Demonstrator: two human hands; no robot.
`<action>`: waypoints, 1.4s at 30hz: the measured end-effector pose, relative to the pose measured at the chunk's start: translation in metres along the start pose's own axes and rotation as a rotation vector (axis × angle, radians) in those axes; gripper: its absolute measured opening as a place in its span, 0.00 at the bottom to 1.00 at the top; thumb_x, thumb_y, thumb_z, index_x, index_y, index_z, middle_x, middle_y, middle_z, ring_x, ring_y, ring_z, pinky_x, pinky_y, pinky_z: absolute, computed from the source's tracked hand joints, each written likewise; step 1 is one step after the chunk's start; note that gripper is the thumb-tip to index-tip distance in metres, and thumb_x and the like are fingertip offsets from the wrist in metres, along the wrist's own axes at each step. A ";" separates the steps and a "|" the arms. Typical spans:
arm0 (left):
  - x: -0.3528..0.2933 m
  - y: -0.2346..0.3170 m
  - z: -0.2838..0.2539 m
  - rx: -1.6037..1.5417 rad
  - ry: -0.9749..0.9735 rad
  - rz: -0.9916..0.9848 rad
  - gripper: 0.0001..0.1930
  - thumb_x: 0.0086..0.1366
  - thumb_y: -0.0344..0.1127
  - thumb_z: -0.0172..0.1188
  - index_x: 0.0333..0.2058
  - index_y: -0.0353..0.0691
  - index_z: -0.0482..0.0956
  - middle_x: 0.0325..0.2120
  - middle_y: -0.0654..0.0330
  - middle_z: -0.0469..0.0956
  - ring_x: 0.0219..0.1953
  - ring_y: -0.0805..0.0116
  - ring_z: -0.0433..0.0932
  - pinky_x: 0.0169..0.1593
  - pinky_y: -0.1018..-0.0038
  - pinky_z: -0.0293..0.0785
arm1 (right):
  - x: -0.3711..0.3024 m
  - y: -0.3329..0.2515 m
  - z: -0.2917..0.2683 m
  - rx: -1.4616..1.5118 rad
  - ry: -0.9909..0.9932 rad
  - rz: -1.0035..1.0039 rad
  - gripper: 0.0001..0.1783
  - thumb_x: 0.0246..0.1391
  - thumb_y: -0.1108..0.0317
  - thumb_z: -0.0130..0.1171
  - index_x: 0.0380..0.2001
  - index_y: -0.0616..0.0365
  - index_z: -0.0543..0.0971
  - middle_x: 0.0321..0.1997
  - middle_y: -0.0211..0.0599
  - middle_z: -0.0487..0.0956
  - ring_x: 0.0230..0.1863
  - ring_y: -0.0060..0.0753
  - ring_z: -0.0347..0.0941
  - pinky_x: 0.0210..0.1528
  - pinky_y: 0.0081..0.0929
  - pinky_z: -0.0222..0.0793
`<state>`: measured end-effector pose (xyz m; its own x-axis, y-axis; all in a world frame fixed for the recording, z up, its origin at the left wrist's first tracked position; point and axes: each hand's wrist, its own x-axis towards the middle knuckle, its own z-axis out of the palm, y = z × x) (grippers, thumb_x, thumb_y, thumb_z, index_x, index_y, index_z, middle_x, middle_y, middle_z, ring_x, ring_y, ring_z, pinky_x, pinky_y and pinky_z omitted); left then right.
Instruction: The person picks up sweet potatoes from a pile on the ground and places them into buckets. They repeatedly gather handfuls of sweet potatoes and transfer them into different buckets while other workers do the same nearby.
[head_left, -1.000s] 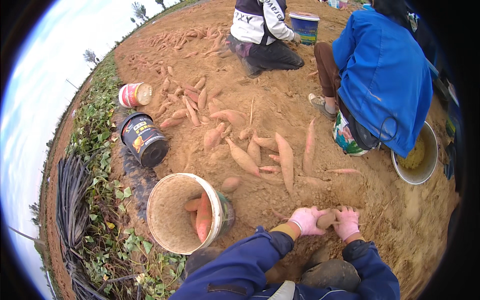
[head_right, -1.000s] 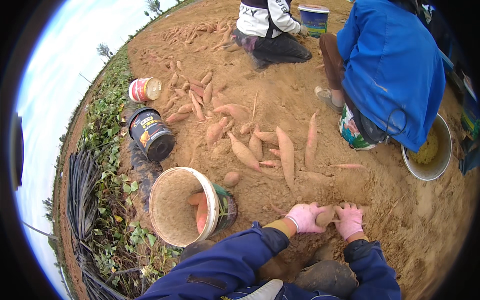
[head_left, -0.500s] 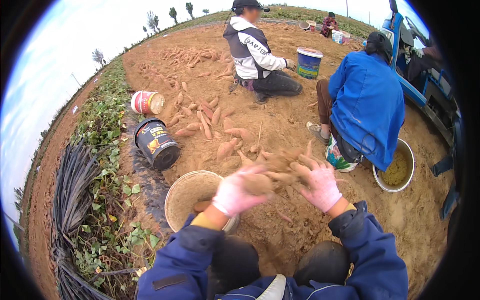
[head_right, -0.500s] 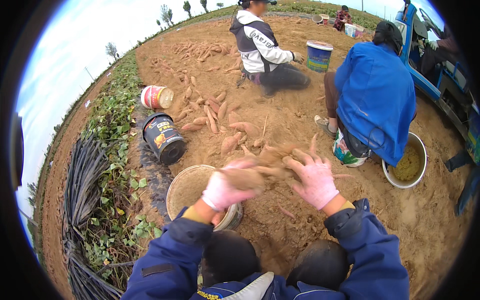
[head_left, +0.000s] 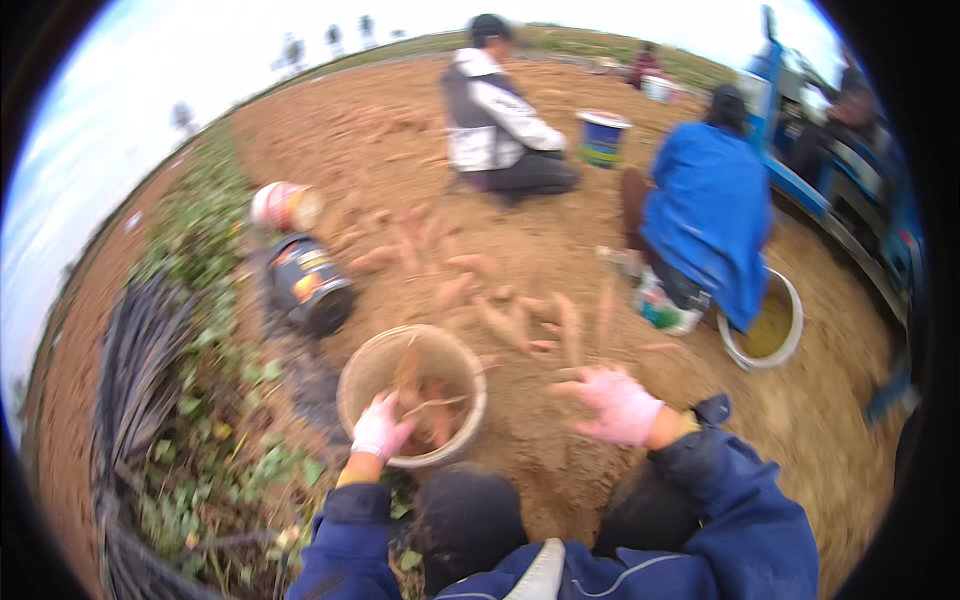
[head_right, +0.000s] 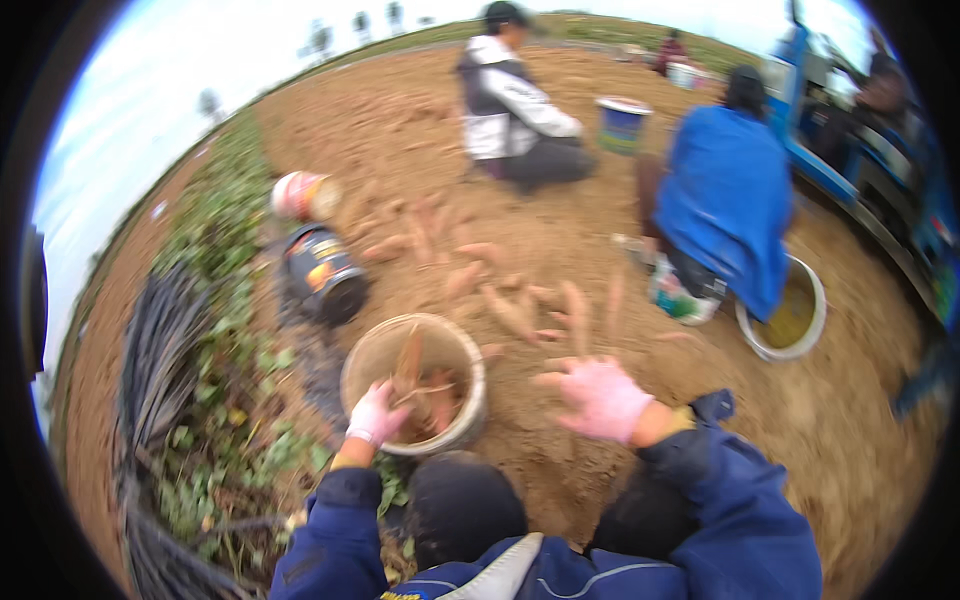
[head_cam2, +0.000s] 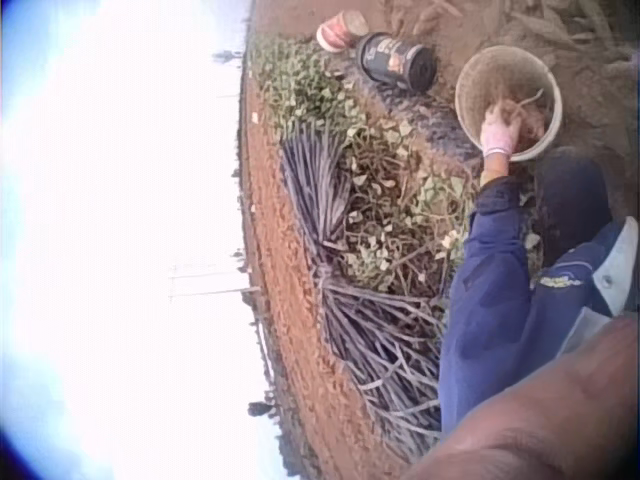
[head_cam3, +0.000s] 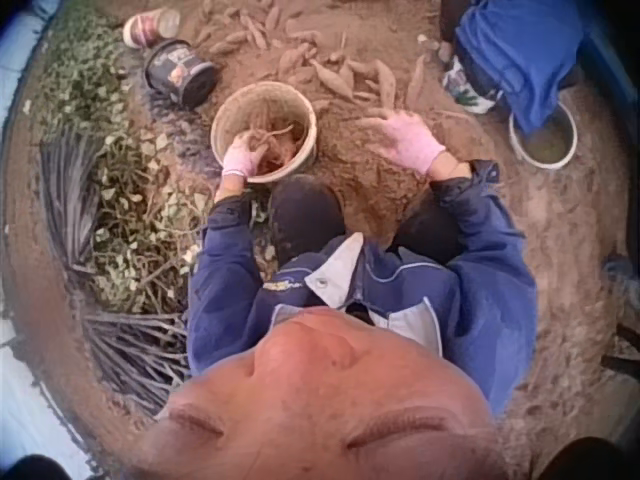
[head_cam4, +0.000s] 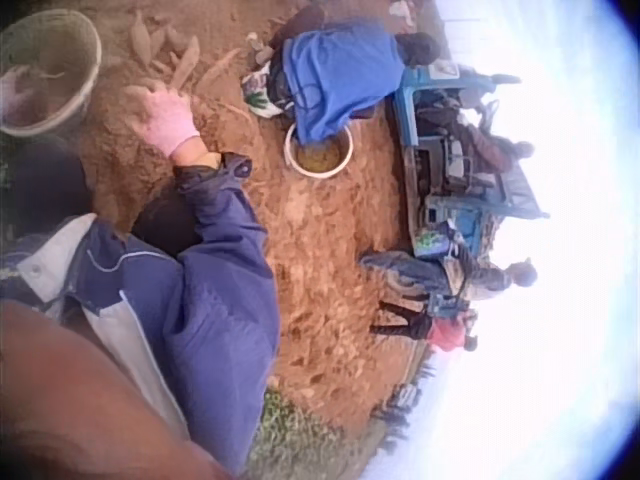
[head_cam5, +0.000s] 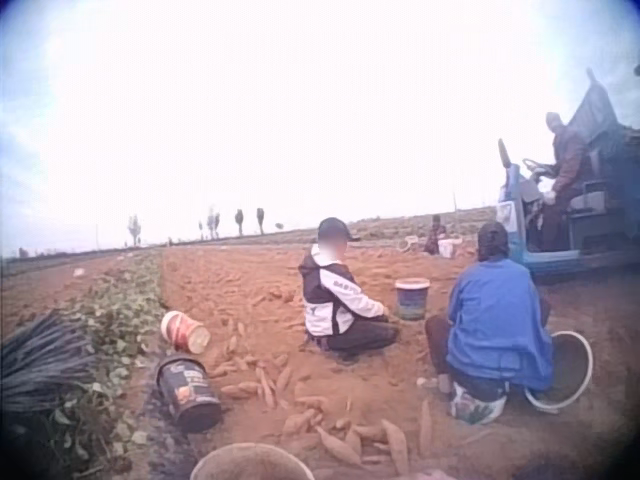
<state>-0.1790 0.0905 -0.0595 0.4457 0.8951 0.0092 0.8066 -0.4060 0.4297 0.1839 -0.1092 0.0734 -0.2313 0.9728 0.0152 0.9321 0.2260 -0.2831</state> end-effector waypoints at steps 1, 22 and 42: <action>-0.002 -0.009 0.019 0.000 -0.061 0.011 0.29 0.62 0.49 0.64 0.60 0.46 0.77 0.55 0.43 0.78 0.58 0.42 0.77 0.59 0.53 0.75 | -0.005 -0.001 0.001 0.038 0.028 0.020 0.32 0.52 0.55 0.66 0.62 0.42 0.76 0.61 0.42 0.77 0.57 0.53 0.77 0.56 0.52 0.73; 0.006 -0.031 0.088 -0.024 -0.197 0.016 0.25 0.76 0.51 0.50 0.49 0.33 0.83 0.42 0.38 0.84 0.45 0.40 0.82 0.51 0.54 0.77 | -0.057 0.066 0.050 0.079 -0.302 0.448 0.20 0.49 0.56 0.61 0.45 0.50 0.87 0.42 0.45 0.86 0.48 0.53 0.83 0.46 0.53 0.77; -0.018 0.217 0.031 -0.762 -0.451 0.346 0.20 0.79 0.39 0.51 0.59 0.29 0.75 0.53 0.45 0.80 0.52 0.55 0.77 0.59 0.63 0.72 | -0.015 0.046 0.078 0.200 -0.271 0.178 0.45 0.45 0.34 0.68 0.66 0.41 0.75 0.58 0.40 0.83 0.60 0.50 0.77 0.59 0.52 0.74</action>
<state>0.0005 -0.0196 0.0055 0.8485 0.5280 -0.0348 0.2024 -0.2632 0.9433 0.2089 -0.1177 -0.0150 -0.1609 0.9408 -0.2982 0.8976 0.0139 -0.4405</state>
